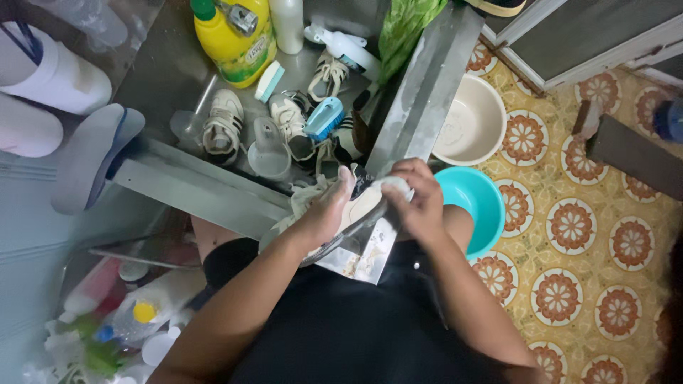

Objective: The person sits at a stainless steel sink and cleans white sneakers. They hold each shoe and scrub the upper and midsole with a white sponge, then use a brush to scrub the shoe over the sink, working on the shoes one at a time.

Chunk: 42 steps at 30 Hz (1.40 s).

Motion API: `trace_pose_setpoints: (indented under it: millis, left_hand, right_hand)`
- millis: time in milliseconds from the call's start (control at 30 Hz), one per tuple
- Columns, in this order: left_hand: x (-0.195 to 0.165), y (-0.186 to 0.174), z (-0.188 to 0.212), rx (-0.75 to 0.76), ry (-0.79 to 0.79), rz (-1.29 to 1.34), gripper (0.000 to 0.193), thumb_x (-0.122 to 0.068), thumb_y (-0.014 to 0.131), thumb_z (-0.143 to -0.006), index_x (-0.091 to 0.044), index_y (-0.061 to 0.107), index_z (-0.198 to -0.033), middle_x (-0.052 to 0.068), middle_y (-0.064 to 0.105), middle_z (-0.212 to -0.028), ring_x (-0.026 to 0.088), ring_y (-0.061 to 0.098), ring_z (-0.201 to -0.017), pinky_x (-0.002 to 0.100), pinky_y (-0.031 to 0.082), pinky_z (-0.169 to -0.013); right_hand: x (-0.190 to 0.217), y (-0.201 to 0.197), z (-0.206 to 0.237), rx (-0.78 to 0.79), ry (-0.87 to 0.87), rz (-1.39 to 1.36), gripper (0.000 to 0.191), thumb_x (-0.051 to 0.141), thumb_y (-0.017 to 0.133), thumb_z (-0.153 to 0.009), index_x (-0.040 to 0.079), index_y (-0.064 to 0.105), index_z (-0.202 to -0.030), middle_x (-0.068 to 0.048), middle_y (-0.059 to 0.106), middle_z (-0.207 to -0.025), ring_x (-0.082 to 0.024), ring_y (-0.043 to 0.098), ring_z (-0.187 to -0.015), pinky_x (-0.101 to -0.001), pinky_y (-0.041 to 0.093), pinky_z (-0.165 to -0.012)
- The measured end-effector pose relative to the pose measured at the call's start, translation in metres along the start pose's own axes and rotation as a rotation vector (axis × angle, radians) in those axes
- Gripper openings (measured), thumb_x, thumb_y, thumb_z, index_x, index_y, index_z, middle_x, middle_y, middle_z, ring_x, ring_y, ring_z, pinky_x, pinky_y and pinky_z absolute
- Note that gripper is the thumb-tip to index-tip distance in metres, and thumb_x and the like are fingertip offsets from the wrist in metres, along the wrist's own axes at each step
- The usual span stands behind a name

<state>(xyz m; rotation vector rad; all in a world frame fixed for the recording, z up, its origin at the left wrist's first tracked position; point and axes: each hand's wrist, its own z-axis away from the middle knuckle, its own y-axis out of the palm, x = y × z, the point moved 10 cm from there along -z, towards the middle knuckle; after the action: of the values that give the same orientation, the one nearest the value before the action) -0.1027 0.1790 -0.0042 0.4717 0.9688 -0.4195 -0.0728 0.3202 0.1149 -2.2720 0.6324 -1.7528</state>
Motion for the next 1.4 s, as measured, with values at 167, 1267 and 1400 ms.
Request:
trace_pose_setpoints:
  millis: [167, 1267, 1400]
  left_hand:
    - [0.01, -0.015, 0.003, -0.027, 0.017, -0.063, 0.086, -0.066, 0.017, -0.105, 0.004, 0.04, -0.15, 0.018, 0.04, -0.159, 0.022, 0.038, -0.148, 0.033, 0.028, -0.12]
    - [-0.063, -0.022, 0.088, -0.445, 0.424, 0.216, 0.022, -0.016, 0.064, -0.101, 0.002, 0.07, -0.091, 0.002, 0.068, -0.08, 0.008, 0.06, -0.074, 0.028, 0.05, -0.068]
    - [-0.065, -0.025, 0.095, -0.508, 0.438, 0.206, 0.017, -0.013, 0.061, -0.099, 0.0, 0.07, -0.092, -0.001, 0.066, -0.078, 0.006, 0.058, -0.071, 0.026, 0.049, -0.065]
  right_hand:
    - [0.016, 0.001, 0.004, 0.004, -0.109, 0.029, 0.016, 0.002, 0.078, -0.08, 0.001, 0.073, -0.095, -0.009, 0.066, -0.101, -0.026, 0.062, -0.102, -0.0357, 0.049, -0.093]
    - [0.049, 0.014, 0.02, -0.11, -0.02, -0.128, 0.01, 0.003, 0.078, -0.089, 0.001, 0.073, -0.097, -0.009, 0.07, -0.102, -0.026, 0.065, -0.102, -0.0374, 0.052, -0.092]
    - [0.073, 0.017, 0.022, -0.073, -0.163, -0.089, 0.01, 0.004, 0.077, -0.087, 0.002, 0.071, -0.095, -0.009, 0.069, -0.102, -0.026, 0.066, -0.104, -0.0396, 0.052, -0.096]
